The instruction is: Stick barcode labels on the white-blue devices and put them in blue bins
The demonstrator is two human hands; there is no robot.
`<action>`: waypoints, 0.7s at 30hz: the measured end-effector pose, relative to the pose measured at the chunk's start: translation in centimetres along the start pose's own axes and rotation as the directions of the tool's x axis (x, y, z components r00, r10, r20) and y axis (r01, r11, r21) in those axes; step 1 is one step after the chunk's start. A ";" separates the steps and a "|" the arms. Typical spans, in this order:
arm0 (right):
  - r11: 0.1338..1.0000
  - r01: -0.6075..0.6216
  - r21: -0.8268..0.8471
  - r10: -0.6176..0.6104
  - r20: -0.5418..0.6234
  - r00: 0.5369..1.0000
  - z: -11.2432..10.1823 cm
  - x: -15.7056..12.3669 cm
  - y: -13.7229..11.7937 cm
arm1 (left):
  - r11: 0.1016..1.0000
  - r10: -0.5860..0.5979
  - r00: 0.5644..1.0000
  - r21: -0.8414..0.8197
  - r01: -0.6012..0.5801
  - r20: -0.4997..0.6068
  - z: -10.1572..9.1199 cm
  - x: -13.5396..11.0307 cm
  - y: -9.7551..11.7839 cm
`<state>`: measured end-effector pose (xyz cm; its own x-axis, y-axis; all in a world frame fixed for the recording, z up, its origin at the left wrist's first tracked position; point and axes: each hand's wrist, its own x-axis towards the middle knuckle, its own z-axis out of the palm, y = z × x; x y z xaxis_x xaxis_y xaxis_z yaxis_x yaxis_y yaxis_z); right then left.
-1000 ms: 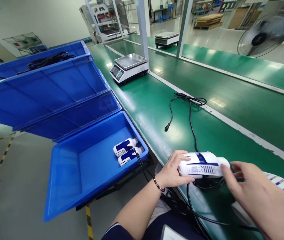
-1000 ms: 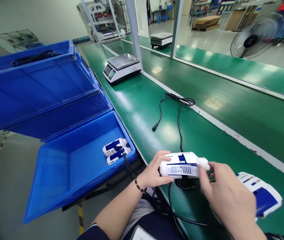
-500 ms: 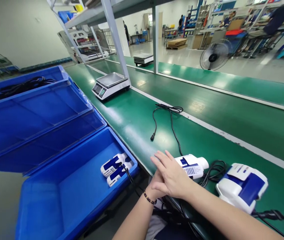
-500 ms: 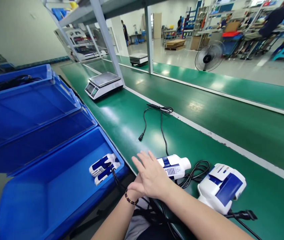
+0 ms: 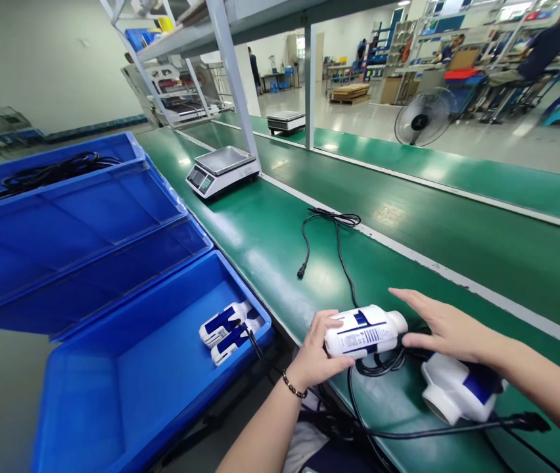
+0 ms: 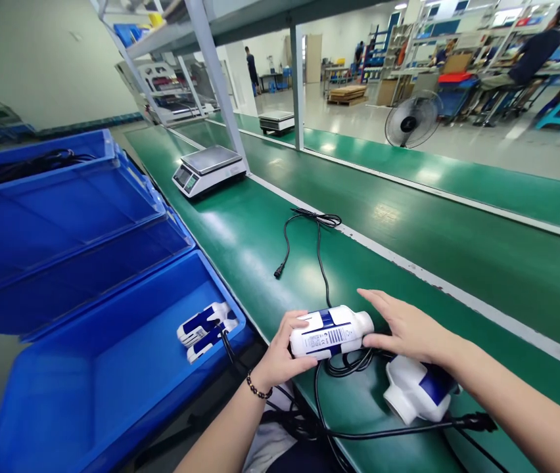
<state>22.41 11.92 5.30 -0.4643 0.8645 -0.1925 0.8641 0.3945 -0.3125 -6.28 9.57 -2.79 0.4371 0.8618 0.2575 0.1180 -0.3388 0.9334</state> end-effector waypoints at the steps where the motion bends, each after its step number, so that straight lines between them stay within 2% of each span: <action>1: 0.999 0.004 0.041 -0.005 0.041 0.999 0.1 -0.1 -0.4 | 1.000 0.001 1.000 -0.005 -0.001 -0.002 -0.1 0.0 0.0; 6: 0.981 0.024 0.192 -0.047 0.121 0.992 0.9 1.2 -2.2 | 0.999 -0.045 0.999 -0.017 0.045 -0.010 -0.4 0.2 0.0; 13: 0.968 0.037 0.249 -0.082 0.171 0.982 0.0 2.6 -2.0 | 0.997 -0.075 0.997 0.017 0.075 -0.008 -1.1 0.5 1.1; 18: 0.959 0.069 0.274 -0.114 0.151 0.982 0.1 2.6 -2.0 | 0.964 -0.086 0.991 0.243 0.108 -0.101 -1.0 1.2 2.6; 21: 0.945 0.077 0.317 -0.130 0.148 0.980 0.5 2.6 -1.8 | 0.891 -0.012 0.996 0.451 0.052 -0.092 -0.3 1.6 3.7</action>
<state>19.56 13.31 4.92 -0.5960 0.7504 -0.2859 0.7193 0.3407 -0.6054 -5.39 9.82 1.16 0.3514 0.8969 0.2684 0.5306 -0.4270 0.7322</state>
